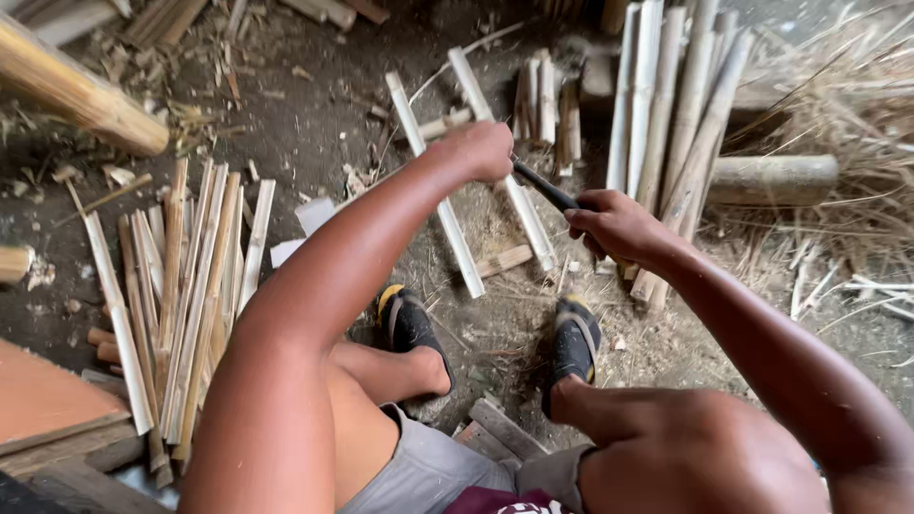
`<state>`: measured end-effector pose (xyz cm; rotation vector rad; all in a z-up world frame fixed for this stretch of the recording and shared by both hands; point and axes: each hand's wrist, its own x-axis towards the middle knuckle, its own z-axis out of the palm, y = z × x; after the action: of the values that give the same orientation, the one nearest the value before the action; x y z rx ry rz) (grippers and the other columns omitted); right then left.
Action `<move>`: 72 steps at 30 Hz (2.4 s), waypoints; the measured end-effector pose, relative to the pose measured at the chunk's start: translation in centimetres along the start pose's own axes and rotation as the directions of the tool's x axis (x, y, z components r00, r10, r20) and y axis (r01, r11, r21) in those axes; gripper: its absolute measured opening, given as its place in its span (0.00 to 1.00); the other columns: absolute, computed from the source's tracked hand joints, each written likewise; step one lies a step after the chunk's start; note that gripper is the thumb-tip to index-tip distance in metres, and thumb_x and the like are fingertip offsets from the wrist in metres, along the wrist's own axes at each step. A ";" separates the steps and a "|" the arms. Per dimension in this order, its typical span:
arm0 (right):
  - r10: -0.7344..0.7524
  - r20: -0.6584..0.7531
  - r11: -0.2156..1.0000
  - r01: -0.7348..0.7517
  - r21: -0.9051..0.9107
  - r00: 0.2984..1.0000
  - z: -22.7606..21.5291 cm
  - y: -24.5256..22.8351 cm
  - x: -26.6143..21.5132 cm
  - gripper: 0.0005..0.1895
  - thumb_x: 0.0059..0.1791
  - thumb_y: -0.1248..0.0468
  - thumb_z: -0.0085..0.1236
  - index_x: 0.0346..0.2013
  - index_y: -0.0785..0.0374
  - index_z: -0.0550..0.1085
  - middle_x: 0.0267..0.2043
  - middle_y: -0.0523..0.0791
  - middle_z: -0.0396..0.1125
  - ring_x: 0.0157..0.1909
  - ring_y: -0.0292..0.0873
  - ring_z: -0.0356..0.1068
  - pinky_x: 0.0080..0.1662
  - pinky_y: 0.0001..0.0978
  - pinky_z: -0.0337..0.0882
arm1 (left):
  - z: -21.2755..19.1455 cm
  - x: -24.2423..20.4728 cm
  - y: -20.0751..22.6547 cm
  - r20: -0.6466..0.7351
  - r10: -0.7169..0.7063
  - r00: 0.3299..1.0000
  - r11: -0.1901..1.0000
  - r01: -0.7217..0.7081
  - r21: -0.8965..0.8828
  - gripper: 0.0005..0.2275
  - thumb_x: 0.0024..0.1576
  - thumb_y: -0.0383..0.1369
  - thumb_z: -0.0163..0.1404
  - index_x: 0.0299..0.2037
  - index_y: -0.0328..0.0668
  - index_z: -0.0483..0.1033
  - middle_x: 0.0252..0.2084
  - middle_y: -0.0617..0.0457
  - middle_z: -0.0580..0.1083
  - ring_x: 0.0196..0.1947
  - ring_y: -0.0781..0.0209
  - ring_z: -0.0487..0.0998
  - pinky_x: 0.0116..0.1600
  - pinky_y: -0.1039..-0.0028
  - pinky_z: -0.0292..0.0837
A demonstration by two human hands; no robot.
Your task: The person assembles a wooden ladder-like frame by placing short wooden slats between two long side rails. They secure each slat by hammering nails into the joints using a hammer. The person works on the ground in a cluttered workshop area.
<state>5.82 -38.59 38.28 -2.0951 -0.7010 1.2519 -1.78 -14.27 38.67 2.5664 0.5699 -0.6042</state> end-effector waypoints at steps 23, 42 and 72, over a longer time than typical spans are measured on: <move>-0.437 -0.009 0.896 0.434 -0.096 0.899 18.4 5.8 29.2 0.15 0.48 0.64 0.56 0.47 0.69 0.77 0.44 0.56 0.76 0.43 0.54 0.77 0.48 0.46 0.77 | 23.2 14.3 -17.3 -0.546 -0.660 0.516 0.652 0.033 -0.757 0.15 0.57 0.33 0.51 0.52 0.34 0.78 0.52 0.39 0.78 0.55 0.44 0.78 0.61 0.59 0.72; -0.316 -0.767 0.938 0.062 -0.341 0.559 -6.4 9.2 38.7 0.27 0.40 0.73 0.61 0.53 0.74 0.67 0.41 0.58 0.71 0.39 0.53 0.73 0.43 0.47 0.77 | 13.1 42.0 -5.1 -0.153 -0.494 0.856 0.664 0.258 -0.702 0.51 0.50 0.59 0.55 0.75 0.34 0.43 0.75 0.28 0.45 0.76 0.30 0.44 0.76 0.45 0.41; -0.032 -0.259 0.816 0.175 0.551 0.965 -5.7 6.0 45.1 0.31 0.48 0.59 0.70 0.61 0.63 0.67 0.51 0.48 0.72 0.53 0.44 0.73 0.52 0.40 0.77 | 10.8 39.8 -13.3 -0.126 -0.097 0.987 0.315 -0.090 -0.945 0.35 0.46 0.56 0.54 0.50 0.25 0.74 0.47 0.39 0.78 0.48 0.49 0.81 0.55 0.61 0.76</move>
<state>30.56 -12.62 9.75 -1.6365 -0.2726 0.9682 21.10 2.64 5.92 1.4171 0.6977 0.0394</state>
